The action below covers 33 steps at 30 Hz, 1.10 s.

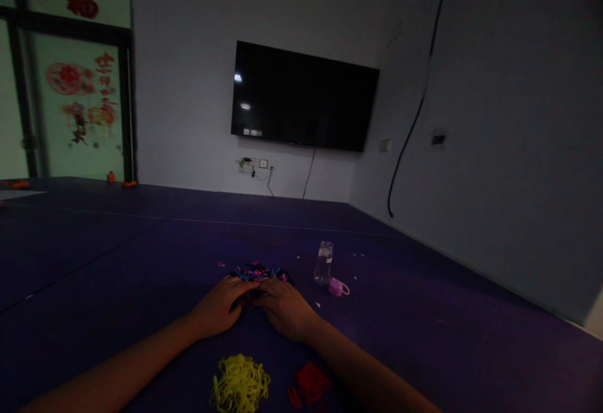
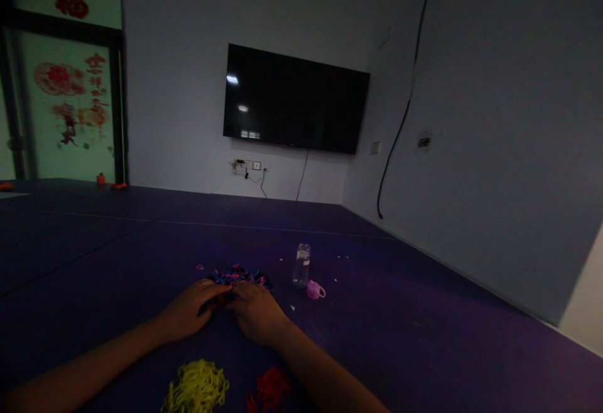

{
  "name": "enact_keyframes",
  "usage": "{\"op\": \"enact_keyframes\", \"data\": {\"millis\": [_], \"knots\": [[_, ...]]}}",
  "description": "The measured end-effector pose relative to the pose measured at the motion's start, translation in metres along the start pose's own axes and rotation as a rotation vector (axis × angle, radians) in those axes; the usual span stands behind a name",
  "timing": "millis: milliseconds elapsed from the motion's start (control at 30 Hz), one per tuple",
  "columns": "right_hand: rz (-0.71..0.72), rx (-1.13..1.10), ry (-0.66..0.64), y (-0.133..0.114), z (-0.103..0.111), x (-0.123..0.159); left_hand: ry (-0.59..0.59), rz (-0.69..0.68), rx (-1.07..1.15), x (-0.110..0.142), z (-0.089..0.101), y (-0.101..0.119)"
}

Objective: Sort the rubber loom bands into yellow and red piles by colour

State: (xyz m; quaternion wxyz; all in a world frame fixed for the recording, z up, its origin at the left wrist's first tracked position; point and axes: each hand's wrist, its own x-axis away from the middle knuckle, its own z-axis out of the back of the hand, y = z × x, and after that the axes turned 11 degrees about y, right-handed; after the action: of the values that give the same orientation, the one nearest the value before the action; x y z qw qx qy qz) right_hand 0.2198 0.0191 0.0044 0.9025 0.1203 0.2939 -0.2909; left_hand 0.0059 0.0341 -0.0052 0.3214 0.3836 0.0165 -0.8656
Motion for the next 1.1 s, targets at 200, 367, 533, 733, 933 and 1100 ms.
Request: {"op": "enact_keyframes", "data": {"millis": [200,367,533,733,933,1100], "knots": [[0.001,0.000,0.004,-0.001,0.001,0.000,-0.009,0.004,0.073,0.002,-0.002,-0.002],[-0.006,0.000,-0.024,-0.002,0.002,0.000,-0.036,0.037,0.136,0.001,-0.002,-0.003],[0.014,0.026,-0.037,-0.002,0.002,-0.001,-0.052,0.040,0.158,0.000,-0.004,-0.006],[0.051,0.009,-0.042,-0.003,0.003,-0.002,-0.031,0.066,0.149,-0.001,-0.008,-0.001],[-0.005,-0.142,0.030,-0.004,0.002,-0.002,0.004,0.043,0.210,-0.002,-0.012,0.006],[-0.106,-0.228,0.098,-0.007,-0.003,-0.003,0.043,0.120,0.238,-0.004,-0.016,0.007]]}}
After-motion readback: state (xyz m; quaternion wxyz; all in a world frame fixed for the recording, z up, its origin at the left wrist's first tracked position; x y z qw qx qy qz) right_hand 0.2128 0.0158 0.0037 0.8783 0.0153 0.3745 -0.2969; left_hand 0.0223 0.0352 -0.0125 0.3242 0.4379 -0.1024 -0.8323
